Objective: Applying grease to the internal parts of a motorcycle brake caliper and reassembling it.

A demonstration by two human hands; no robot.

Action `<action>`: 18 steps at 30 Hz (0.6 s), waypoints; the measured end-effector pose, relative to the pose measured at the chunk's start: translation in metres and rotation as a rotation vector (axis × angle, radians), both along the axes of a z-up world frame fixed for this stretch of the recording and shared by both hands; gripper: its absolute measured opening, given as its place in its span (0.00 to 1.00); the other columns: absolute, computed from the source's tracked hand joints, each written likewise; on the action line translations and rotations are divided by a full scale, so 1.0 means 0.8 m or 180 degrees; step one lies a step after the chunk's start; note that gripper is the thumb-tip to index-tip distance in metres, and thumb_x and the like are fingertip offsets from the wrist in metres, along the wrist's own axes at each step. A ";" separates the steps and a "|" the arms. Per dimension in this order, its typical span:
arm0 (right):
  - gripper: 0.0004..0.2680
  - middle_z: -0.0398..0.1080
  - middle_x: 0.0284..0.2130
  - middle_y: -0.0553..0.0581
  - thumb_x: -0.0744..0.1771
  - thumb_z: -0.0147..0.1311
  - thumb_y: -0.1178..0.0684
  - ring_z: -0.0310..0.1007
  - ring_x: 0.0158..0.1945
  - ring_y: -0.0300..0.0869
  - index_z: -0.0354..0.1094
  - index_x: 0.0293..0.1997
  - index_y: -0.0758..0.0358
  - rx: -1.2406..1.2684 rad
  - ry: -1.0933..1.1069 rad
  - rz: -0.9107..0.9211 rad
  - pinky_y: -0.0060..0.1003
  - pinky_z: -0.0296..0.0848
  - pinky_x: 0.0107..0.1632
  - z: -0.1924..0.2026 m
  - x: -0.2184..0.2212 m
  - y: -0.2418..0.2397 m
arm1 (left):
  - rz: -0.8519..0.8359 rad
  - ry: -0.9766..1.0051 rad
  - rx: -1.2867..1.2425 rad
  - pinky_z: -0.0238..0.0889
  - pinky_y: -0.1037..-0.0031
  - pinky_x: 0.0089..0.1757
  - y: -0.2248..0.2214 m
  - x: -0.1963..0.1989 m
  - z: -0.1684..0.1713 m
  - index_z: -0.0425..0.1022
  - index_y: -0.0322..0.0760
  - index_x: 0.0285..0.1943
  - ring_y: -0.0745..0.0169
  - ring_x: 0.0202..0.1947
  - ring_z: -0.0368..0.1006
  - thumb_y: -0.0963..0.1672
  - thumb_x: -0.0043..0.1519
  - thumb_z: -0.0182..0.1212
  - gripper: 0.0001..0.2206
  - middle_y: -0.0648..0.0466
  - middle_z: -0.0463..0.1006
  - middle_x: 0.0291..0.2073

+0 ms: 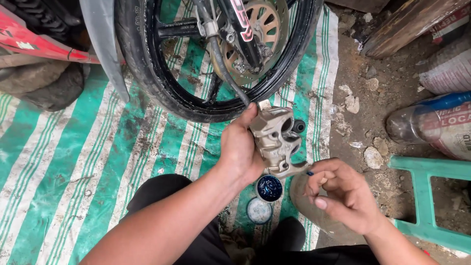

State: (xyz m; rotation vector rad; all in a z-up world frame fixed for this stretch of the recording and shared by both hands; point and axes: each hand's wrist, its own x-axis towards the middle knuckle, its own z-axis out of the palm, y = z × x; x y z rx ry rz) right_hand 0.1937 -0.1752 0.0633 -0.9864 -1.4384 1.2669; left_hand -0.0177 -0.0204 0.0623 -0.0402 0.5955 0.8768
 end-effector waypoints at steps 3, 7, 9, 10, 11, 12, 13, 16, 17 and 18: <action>0.19 0.76 0.37 0.56 0.64 0.60 0.67 0.78 0.41 0.42 0.69 0.62 0.69 -0.0042 0.0041 0.0084 0.36 0.79 0.47 -0.003 0.012 -0.003 | -0.0164 -0.0256 0.0507 0.77 0.57 0.48 -0.009 -0.002 -0.010 0.72 0.29 0.60 0.50 0.43 0.83 0.48 0.83 0.39 0.18 0.38 0.85 0.47; 0.14 0.78 0.39 0.57 0.63 0.62 0.63 0.77 0.43 0.42 0.73 0.55 0.68 0.0089 -0.0199 0.0218 0.38 0.78 0.51 0.011 0.007 0.005 | -0.0184 -0.0377 0.0719 0.78 0.58 0.49 -0.007 -0.003 -0.017 0.73 0.25 0.59 0.50 0.43 0.84 0.48 0.83 0.37 0.21 0.36 0.85 0.48; 0.09 0.80 0.40 0.58 0.62 0.61 0.60 0.77 0.39 0.44 0.76 0.45 0.64 0.0268 -0.0634 0.0564 0.37 0.78 0.44 0.029 -0.003 0.014 | -0.0412 -0.0536 0.0668 0.78 0.57 0.51 -0.004 -0.003 -0.024 0.77 0.23 0.61 0.51 0.46 0.83 0.52 0.83 0.34 0.28 0.39 0.86 0.49; 0.09 0.80 0.40 0.58 0.62 0.61 0.60 0.77 0.39 0.44 0.76 0.45 0.64 0.0268 -0.0632 0.0564 0.37 0.78 0.44 0.037 -0.006 0.016 | -0.0412 -0.0534 0.0668 0.78 0.57 0.51 -0.001 -0.005 -0.020 0.77 0.23 0.61 0.51 0.46 0.83 0.52 0.83 0.34 0.28 0.39 0.86 0.49; 0.09 0.81 0.41 0.58 0.61 0.61 0.57 0.80 0.40 0.47 0.76 0.43 0.62 0.0327 -0.0879 0.0630 0.41 0.79 0.46 0.044 -0.009 0.017 | -0.0396 -0.0369 0.0477 0.76 0.57 0.51 0.001 -0.007 -0.016 0.77 0.26 0.61 0.53 0.45 0.82 0.51 0.83 0.36 0.25 0.41 0.85 0.51; 0.09 0.82 0.41 0.57 0.60 0.61 0.54 0.82 0.42 0.49 0.76 0.41 0.60 0.0387 -0.1125 0.0696 0.44 0.81 0.48 0.051 -0.012 0.019 | -0.0382 -0.0204 0.0286 0.74 0.57 0.50 0.003 -0.009 -0.012 0.77 0.29 0.62 0.55 0.44 0.80 0.51 0.82 0.39 0.23 0.43 0.85 0.52; 0.09 0.82 0.41 0.57 0.60 0.61 0.54 0.82 0.42 0.49 0.76 0.41 0.60 0.0389 -0.1125 0.0697 0.44 0.81 0.48 0.053 -0.012 0.018 | -0.0380 -0.0203 0.0287 0.74 0.57 0.50 0.005 -0.009 -0.003 0.77 0.29 0.62 0.55 0.44 0.80 0.51 0.82 0.39 0.23 0.43 0.85 0.52; 0.10 0.80 0.45 0.58 0.60 0.62 0.52 0.82 0.45 0.50 0.75 0.41 0.59 0.0392 -0.1265 0.0794 0.44 0.81 0.49 0.055 -0.013 0.016 | -0.0102 0.0254 -0.0057 0.70 0.53 0.56 0.010 -0.007 0.007 0.75 0.25 0.60 0.54 0.48 0.73 0.47 0.82 0.41 0.20 0.39 0.78 0.53; 0.10 0.81 0.48 0.59 0.59 0.63 0.52 0.82 0.47 0.51 0.75 0.41 0.59 0.0307 -0.1232 0.0780 0.46 0.81 0.52 0.053 -0.011 0.014 | 0.0062 0.0132 -0.0107 0.69 0.56 0.54 0.011 -0.005 -0.002 0.75 0.26 0.58 0.56 0.46 0.73 0.47 0.81 0.44 0.17 0.42 0.78 0.51; 0.10 0.81 0.51 0.61 0.59 0.64 0.52 0.83 0.49 0.52 0.75 0.41 0.59 0.0222 -0.1199 0.0767 0.47 0.81 0.54 0.051 -0.010 0.013 | 0.0224 0.0010 -0.0156 0.69 0.59 0.52 0.012 -0.003 -0.011 0.75 0.27 0.56 0.58 0.44 0.72 0.46 0.81 0.47 0.15 0.44 0.79 0.50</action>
